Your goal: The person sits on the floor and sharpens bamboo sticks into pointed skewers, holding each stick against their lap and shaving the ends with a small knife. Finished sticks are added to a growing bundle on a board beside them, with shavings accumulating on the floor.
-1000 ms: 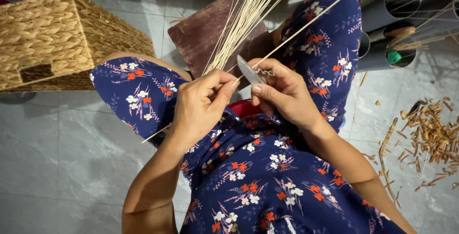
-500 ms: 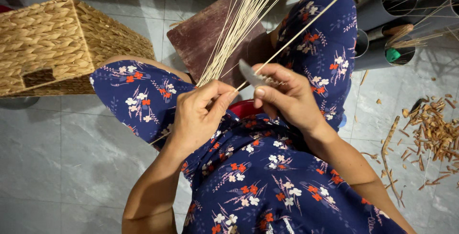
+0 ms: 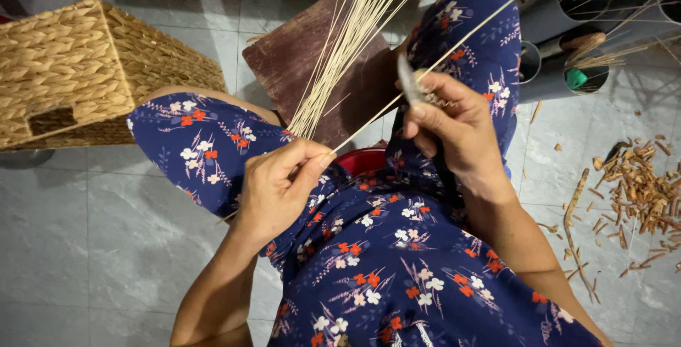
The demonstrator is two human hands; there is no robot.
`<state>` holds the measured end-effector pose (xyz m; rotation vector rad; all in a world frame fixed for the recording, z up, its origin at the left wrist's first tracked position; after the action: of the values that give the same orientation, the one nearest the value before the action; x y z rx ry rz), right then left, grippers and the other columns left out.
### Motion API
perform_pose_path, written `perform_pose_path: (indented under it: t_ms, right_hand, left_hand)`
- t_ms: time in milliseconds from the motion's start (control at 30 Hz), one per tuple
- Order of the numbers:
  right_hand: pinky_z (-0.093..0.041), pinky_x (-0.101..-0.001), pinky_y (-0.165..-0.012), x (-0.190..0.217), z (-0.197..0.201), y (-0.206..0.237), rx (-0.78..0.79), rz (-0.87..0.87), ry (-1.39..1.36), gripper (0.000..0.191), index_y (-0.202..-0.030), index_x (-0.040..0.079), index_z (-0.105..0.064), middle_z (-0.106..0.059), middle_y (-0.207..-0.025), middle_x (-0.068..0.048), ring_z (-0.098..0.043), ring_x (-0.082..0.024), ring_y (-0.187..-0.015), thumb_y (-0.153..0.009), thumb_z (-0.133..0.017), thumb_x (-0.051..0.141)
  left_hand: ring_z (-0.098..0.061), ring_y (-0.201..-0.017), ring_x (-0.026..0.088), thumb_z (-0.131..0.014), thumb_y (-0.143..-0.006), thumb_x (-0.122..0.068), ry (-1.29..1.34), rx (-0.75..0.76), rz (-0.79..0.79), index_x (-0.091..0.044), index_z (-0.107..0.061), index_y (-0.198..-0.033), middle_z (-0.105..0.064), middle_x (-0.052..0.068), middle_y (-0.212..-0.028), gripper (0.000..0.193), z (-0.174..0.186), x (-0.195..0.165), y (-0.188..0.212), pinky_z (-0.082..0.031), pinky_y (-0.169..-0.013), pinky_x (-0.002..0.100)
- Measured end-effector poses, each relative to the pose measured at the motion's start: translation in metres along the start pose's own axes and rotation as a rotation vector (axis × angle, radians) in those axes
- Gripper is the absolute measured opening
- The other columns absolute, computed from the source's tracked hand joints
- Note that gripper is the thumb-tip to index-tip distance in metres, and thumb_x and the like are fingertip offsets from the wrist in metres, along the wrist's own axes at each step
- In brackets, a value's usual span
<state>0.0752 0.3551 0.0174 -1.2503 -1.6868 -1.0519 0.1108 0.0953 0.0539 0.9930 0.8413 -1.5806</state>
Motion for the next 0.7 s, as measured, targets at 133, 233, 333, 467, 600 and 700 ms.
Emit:
perform_pose_path:
  t_ms: [133,233,333,467,600,700]
  right_hand:
    - [-0.037,-0.0213,-0.047,0.003,0.009,0.000,-0.019,0.013,-0.036,0.032,-0.131,-0.002,-0.062,-0.068,-0.084,-0.009,-0.058,-0.010,-0.064,-0.100,-0.067,0.003]
    - [-0.037,-0.0213,-0.046,0.000,0.009,0.001,-0.021,-0.008,-0.031,0.033,-0.131,-0.002,-0.062,-0.068,-0.081,-0.009,-0.055,-0.010,-0.059,-0.099,-0.067,0.003]
    - [-0.037,-0.0210,-0.046,0.002,0.010,0.000,-0.026,0.009,-0.013,0.033,-0.131,-0.002,-0.062,-0.067,-0.080,-0.009,-0.053,-0.009,-0.056,-0.099,-0.067,0.005]
    - [-0.036,-0.0210,-0.048,0.016,0.027,0.001,-0.108,0.080,-0.013,0.029,-0.131,-0.003,-0.063,-0.064,-0.082,-0.008,-0.051,-0.010,-0.059,-0.104,-0.067,0.006]
    - [-0.037,-0.0213,-0.047,0.017,0.046,0.002,-0.135,0.115,-0.030,0.029,-0.130,-0.001,-0.064,-0.064,-0.079,-0.007,-0.051,-0.010,-0.055,-0.102,-0.066,0.006]
    - [-0.037,-0.0227,-0.047,0.015,0.063,-0.002,-0.188,0.165,-0.059,0.026,-0.130,0.001,-0.062,-0.064,-0.081,-0.007,-0.051,-0.010,-0.053,-0.106,-0.066,0.007]
  left_hand:
    - [-0.062,-0.058,0.006,-0.070,-0.098,-0.009,-0.008,0.011,-0.022,-0.004,-0.071,-0.097,-0.068,0.003,-0.072,0.006,0.003,0.001,0.003,-0.047,-0.053,0.024]
    - [-0.063,-0.058,0.007,-0.070,-0.097,-0.009,-0.020,0.021,-0.034,-0.003,-0.071,-0.098,-0.069,0.004,-0.073,0.006,0.003,0.001,0.004,-0.047,-0.053,0.025]
    - [-0.063,-0.059,0.008,-0.070,-0.097,-0.009,-0.042,0.010,-0.057,-0.003,-0.071,-0.097,-0.070,0.005,-0.074,0.006,0.004,0.000,0.005,-0.048,-0.054,0.025]
    - [-0.064,-0.058,0.008,-0.070,-0.097,-0.009,-0.061,0.008,-0.019,-0.004,-0.072,-0.097,-0.070,0.004,-0.072,0.006,0.012,-0.002,0.012,-0.049,-0.053,0.025]
    - [-0.064,-0.060,0.007,-0.069,-0.098,-0.009,-0.056,0.033,-0.045,-0.004,-0.072,-0.099,-0.070,0.004,-0.075,0.007,0.012,0.000,0.016,-0.048,-0.054,0.024]
    - [-0.060,-0.058,0.006,-0.069,-0.098,-0.010,-0.045,0.037,0.004,-0.004,-0.073,-0.100,-0.068,0.003,-0.072,0.008,0.015,0.005,0.020,-0.047,-0.053,0.023]
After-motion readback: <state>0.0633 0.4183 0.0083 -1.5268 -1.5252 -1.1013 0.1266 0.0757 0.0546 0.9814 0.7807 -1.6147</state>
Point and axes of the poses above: each hand's wrist, its own y-axis away from the middle knuckle, its own z-axis out of the back of the hand, x = y × z, the point moved 3 cm from there along -y, towards the middle knuckle
